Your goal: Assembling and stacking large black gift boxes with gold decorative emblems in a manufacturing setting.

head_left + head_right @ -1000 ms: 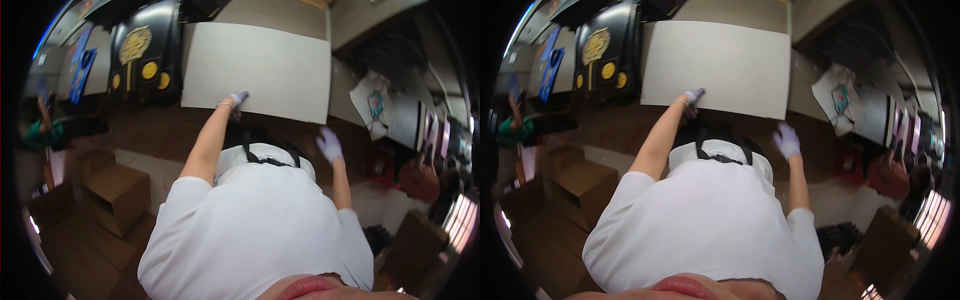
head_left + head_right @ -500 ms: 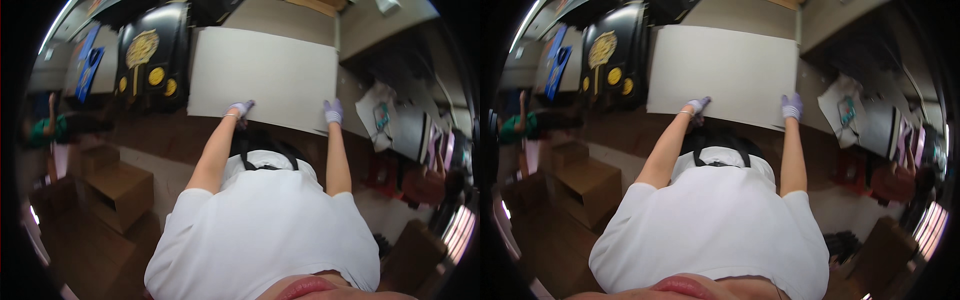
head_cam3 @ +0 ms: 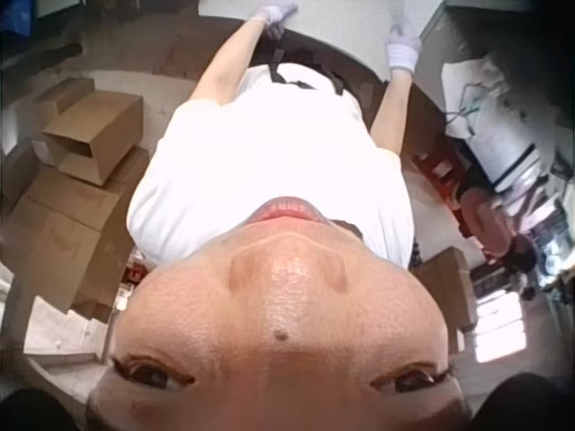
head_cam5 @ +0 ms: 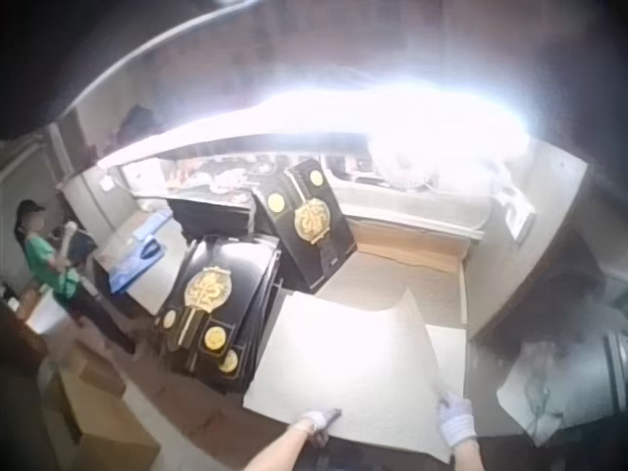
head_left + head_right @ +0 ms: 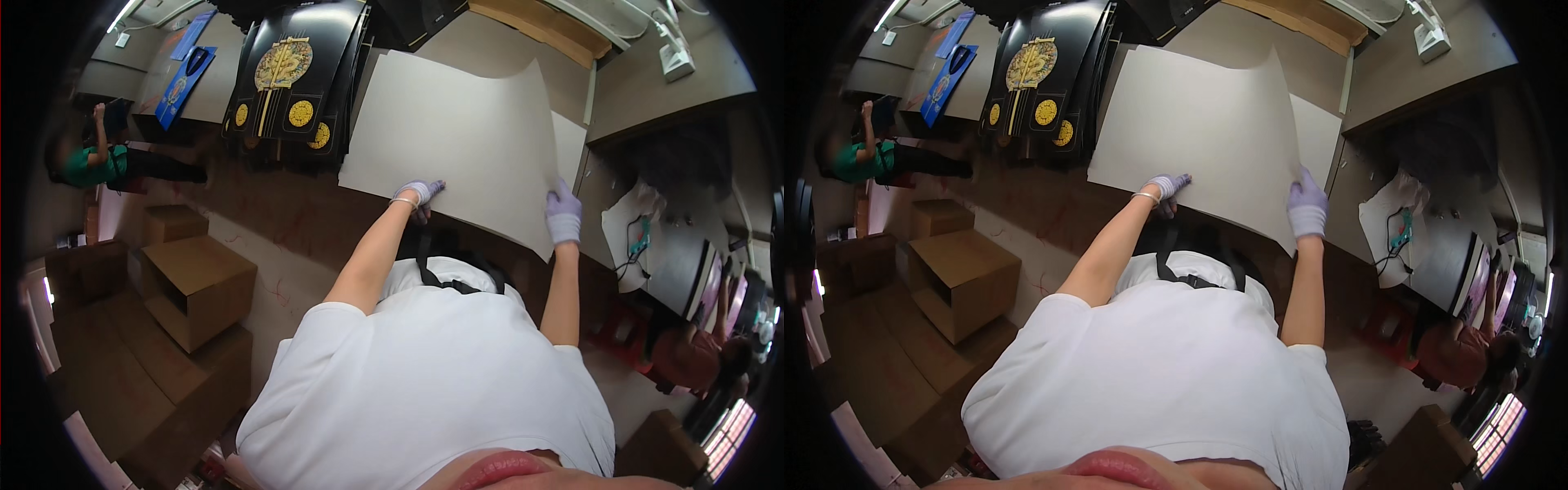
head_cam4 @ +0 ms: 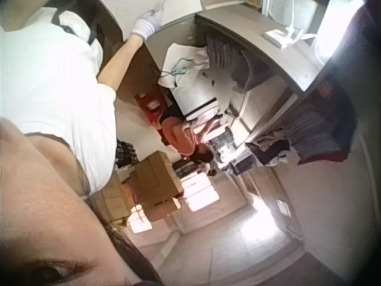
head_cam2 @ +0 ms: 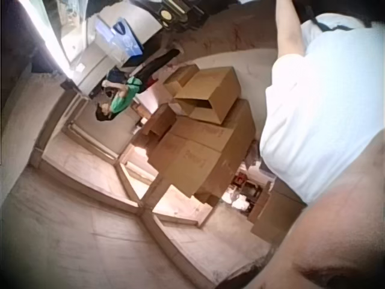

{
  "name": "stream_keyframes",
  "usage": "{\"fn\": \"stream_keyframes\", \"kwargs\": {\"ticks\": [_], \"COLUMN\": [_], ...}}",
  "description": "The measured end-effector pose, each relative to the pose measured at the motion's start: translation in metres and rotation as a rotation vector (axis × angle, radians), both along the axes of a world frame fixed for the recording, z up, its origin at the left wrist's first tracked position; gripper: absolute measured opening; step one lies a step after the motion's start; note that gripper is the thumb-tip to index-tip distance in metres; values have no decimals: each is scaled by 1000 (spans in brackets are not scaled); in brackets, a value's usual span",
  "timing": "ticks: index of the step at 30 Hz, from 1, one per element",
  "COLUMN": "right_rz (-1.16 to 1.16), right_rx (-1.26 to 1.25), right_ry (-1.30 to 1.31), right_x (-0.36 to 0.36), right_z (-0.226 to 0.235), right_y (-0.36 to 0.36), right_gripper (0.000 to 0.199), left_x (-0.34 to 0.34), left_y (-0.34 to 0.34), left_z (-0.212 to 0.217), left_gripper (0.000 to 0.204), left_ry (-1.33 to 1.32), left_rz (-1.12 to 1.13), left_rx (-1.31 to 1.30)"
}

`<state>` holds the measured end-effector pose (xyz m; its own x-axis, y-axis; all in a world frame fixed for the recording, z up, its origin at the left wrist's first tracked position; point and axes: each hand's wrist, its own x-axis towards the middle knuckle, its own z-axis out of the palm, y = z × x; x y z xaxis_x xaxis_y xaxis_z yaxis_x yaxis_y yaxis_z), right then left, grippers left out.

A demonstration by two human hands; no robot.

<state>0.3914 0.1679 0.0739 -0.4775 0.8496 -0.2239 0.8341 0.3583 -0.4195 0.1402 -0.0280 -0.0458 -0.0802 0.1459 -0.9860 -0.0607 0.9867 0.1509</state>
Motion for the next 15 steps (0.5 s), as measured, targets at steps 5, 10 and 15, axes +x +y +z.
{"fn": "stream_keyframes", "kwargs": {"ticks": [5,10,15], "right_rz": [-100,-155,-353], "right_rx": [-226,39,-336], "right_ry": [845,813,1054], "right_x": [155,285,328], "right_z": [-11,16,-15], "right_y": [42,47,23], "right_gripper": [27,23,33], "left_x": [0,-2,-33], "left_y": [-54,-95,-73], "left_z": [-16,12,36], "left_gripper": [50,32,42], "left_ry": [22,548,930], "left_rz": [509,885,711], "left_rx": [585,974,991]}}
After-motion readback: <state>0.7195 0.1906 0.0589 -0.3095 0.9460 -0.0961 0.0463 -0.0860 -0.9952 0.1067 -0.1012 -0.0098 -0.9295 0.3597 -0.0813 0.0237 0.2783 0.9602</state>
